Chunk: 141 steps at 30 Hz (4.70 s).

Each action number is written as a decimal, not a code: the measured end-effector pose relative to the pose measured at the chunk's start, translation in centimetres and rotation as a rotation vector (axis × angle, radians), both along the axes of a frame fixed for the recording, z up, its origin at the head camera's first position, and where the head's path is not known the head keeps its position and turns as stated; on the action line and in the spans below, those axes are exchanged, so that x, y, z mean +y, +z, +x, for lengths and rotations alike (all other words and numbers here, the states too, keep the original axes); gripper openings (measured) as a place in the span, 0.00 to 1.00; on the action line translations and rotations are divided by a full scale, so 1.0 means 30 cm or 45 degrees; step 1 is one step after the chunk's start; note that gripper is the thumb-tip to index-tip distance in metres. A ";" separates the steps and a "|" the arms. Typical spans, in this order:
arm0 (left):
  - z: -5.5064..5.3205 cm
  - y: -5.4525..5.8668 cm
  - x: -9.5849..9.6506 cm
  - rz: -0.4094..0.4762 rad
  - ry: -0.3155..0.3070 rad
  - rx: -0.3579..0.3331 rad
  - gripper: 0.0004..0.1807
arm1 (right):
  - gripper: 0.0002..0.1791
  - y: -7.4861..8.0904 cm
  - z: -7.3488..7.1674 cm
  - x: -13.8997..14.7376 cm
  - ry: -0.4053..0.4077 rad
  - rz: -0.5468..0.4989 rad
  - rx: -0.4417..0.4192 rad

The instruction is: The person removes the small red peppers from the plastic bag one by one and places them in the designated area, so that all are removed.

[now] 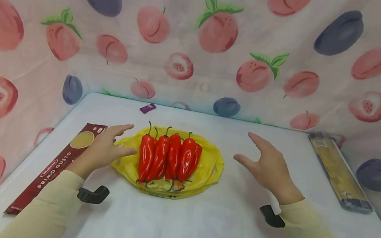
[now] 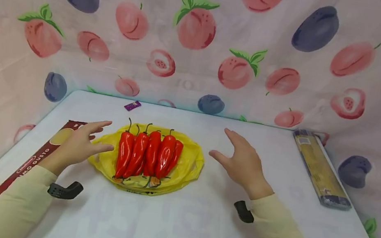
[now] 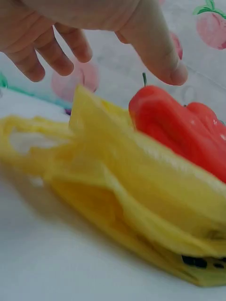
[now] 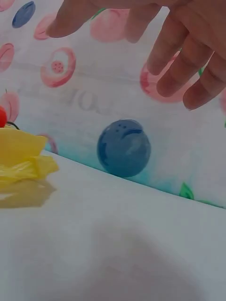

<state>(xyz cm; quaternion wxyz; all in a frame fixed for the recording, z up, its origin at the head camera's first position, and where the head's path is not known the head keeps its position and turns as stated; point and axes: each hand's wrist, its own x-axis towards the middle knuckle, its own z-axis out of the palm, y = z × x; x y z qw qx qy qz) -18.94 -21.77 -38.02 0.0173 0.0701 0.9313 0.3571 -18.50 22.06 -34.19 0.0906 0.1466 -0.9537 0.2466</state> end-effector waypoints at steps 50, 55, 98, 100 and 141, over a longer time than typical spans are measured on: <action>0.015 -0.188 -0.032 0.499 -0.030 -0.323 0.44 | 0.40 -0.144 -0.066 -0.389 0.264 -0.209 -0.400; 0.017 -0.185 -0.029 0.500 -0.025 -0.335 0.44 | 0.42 -0.145 -0.067 -0.406 0.256 -0.158 -0.424; 0.016 -0.181 -0.024 0.445 -0.003 -0.343 0.44 | 0.39 -0.091 -0.051 -0.325 0.188 -0.284 -0.535; 0.018 -0.182 -0.025 0.442 -0.001 -0.343 0.44 | 0.39 -0.086 -0.046 -0.309 0.189 -0.279 -0.525; 0.028 -0.193 -0.041 0.626 0.067 -0.352 0.47 | 0.43 -0.120 -0.049 0.260 -0.154 -0.125 -0.589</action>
